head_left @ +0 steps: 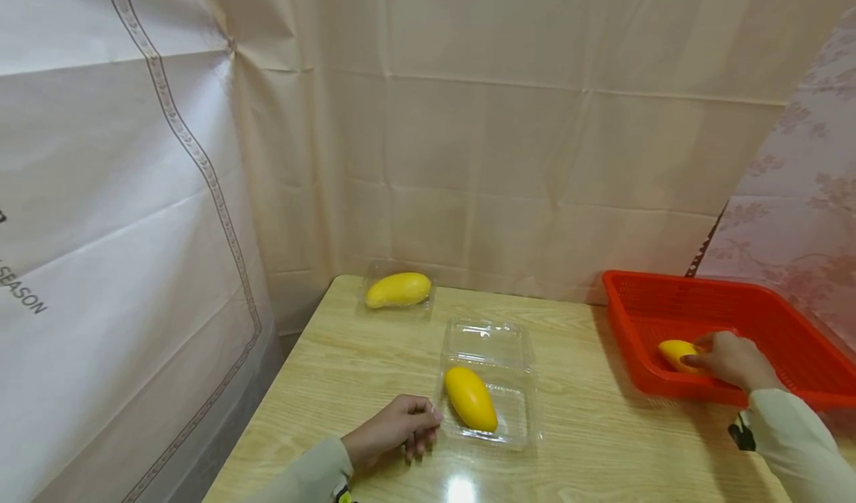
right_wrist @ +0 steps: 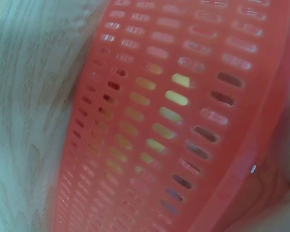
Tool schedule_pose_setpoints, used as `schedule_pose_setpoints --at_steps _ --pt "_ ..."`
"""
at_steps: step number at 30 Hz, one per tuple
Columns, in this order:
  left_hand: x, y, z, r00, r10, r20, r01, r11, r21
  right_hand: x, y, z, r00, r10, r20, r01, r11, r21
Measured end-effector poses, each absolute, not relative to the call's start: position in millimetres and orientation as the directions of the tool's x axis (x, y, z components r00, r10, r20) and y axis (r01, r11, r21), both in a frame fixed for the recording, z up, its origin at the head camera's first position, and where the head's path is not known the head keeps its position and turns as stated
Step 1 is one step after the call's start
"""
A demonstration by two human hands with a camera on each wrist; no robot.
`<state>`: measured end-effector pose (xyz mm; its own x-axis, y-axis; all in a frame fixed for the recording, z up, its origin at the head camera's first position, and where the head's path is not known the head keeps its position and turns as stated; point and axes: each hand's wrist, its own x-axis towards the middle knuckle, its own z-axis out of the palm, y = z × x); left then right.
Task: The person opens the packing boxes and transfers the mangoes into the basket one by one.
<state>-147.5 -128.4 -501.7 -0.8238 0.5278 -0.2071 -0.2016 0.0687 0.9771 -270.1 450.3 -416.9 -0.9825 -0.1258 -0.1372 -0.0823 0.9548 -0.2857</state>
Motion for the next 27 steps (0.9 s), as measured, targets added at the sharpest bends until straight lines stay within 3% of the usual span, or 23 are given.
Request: schedule_pose_setpoints --at_steps 7,17,27 --pt "-148 -129 -502 -0.822 0.531 -0.205 -0.205 0.059 0.977 -266 437 -409 -0.990 -0.121 -0.078 -0.095 0.955 -0.280" --pt "-147 -128 -502 -0.826 0.522 -0.211 -0.204 0.072 0.976 -259 404 -404 -0.979 -0.168 0.119 -0.196 0.937 -0.288" --pt "-148 -128 -502 -0.826 0.525 -0.207 -0.191 0.085 0.978 -249 364 -395 -0.963 -0.214 0.167 -0.259 0.908 -0.328"
